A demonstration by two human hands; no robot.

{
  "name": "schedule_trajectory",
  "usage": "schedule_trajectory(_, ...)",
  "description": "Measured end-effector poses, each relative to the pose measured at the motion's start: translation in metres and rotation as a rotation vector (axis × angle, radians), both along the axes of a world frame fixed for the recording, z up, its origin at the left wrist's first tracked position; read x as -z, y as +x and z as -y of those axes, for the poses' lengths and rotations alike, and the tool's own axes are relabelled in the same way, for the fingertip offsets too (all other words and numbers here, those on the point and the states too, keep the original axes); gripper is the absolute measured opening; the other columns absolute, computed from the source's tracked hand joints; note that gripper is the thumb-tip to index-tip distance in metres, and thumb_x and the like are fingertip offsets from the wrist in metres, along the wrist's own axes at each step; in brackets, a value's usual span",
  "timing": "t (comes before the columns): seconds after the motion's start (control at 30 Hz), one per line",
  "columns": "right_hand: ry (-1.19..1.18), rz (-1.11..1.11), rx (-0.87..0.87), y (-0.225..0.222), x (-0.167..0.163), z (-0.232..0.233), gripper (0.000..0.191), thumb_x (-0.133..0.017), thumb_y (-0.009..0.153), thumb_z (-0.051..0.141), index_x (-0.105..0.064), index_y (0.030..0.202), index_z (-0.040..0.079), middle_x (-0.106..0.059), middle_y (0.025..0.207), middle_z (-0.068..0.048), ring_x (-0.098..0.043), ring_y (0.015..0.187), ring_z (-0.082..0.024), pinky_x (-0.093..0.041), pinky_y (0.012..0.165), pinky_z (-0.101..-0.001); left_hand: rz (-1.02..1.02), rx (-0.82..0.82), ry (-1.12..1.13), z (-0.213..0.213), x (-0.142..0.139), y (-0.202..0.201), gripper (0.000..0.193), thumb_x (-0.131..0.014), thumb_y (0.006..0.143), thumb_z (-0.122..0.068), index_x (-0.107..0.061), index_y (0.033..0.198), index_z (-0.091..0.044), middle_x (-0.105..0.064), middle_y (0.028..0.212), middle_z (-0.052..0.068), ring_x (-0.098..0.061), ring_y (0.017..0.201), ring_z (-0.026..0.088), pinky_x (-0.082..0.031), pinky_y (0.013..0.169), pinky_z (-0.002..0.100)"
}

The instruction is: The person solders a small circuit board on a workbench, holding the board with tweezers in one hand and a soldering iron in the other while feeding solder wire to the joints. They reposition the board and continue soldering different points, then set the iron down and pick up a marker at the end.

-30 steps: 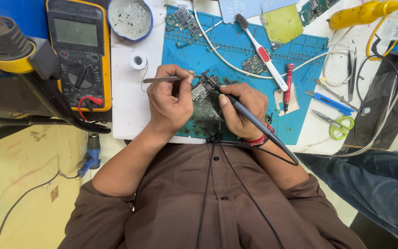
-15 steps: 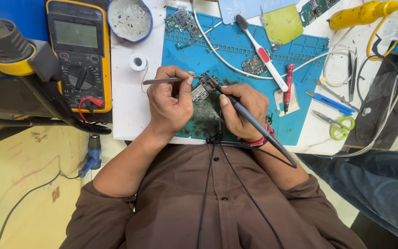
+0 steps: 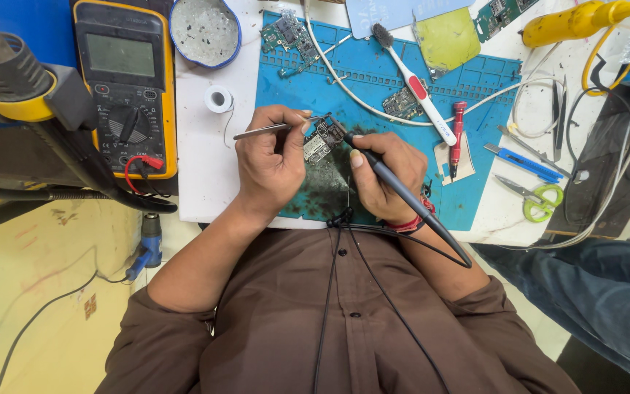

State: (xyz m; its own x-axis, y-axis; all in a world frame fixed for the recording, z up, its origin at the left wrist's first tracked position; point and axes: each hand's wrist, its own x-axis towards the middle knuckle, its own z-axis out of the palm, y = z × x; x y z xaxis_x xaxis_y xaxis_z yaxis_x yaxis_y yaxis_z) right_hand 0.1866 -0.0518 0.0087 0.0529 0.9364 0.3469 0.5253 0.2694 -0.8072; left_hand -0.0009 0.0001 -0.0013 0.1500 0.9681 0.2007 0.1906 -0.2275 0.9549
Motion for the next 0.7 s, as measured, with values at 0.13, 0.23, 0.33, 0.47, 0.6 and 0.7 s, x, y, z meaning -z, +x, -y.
schedule_trajectory(0.13, -0.012, 0.001, 0.000, -0.0006, -0.0002, -0.0001, 0.014, -0.072, 0.094, 0.003, -0.067, 0.107, 0.000, -0.071, 0.091, -0.014, -0.066, 0.070, -0.024, -0.049, 0.065, -0.0329, -0.027, -0.001, 0.006, -0.0002, -0.0011, -0.0001, 0.012, -0.067, 0.105, 0.003, -0.057, 0.111, 0.000, -0.076, 0.106, 0.013, -0.071, 0.084, 0.010, -0.059, 0.074, 0.025)
schedule_trajectory(0.23, -0.018, 0.010, -0.003, -0.0003, -0.0007, 0.0000, 0.014, -0.072, 0.094, 0.003, -0.067, 0.107, 0.000, -0.070, 0.090, -0.014, -0.066, 0.070, -0.024, -0.049, 0.065, -0.0330, -0.032, -0.004, -0.008, 0.0002, -0.0017, -0.0005, 0.012, -0.067, 0.105, 0.003, -0.057, 0.111, 0.000, -0.076, 0.105, 0.014, -0.070, 0.080, 0.010, -0.058, 0.071, 0.025)
schedule_trajectory(0.33, -0.012, 0.003, -0.010, -0.0008, -0.0013, -0.0006, 0.014, -0.072, 0.095, 0.003, -0.067, 0.108, 0.000, -0.070, 0.089, -0.014, -0.066, 0.071, -0.025, -0.050, 0.065, -0.0332, -0.003, 0.002, -0.007, 0.0005, -0.0018, -0.0011, 0.012, -0.065, 0.106, 0.003, -0.055, 0.112, 0.000, -0.075, 0.105, 0.014, -0.070, 0.081, 0.010, -0.058, 0.072, 0.025)
schedule_trajectory(0.47, -0.008, 0.004, -0.011, -0.0011, -0.0019, -0.0010, 0.014, -0.072, 0.095, 0.003, -0.067, 0.108, 0.000, -0.069, 0.088, -0.014, -0.067, 0.071, -0.026, -0.050, 0.066, -0.0337, -0.024, 0.000, 0.008, 0.0004, -0.0016, -0.0010, 0.012, -0.065, 0.106, 0.002, -0.055, 0.112, 0.000, -0.075, 0.105, 0.014, -0.072, 0.083, 0.012, -0.059, 0.073, 0.025)
schedule_trajectory(0.6, -0.016, 0.013, -0.013, -0.0011, -0.0023, -0.0007, 0.014, -0.072, 0.094, 0.003, -0.067, 0.107, 0.000, -0.069, 0.086, -0.014, -0.066, 0.070, -0.026, -0.050, 0.065, -0.0340, -0.025, -0.001, -0.012, 0.0002, -0.0019, -0.0015, 0.013, -0.065, 0.106, 0.002, -0.055, 0.112, 0.000, -0.075, 0.104, 0.014, -0.072, 0.083, 0.012, -0.059, 0.074, 0.026)
schedule_trajectory(0.7, -0.008, 0.010, -0.004, -0.0002, -0.0024, -0.0006, 0.014, -0.072, 0.095, 0.003, -0.067, 0.108, 0.000, -0.070, 0.089, -0.014, -0.067, 0.072, -0.026, -0.050, 0.066, -0.0339, -0.034, 0.002, 0.008, -0.0010, -0.0015, -0.0007, 0.013, -0.066, 0.106, 0.001, -0.055, 0.112, 0.000, -0.075, 0.104, 0.014, -0.073, 0.084, 0.013, -0.060, 0.074, 0.026)
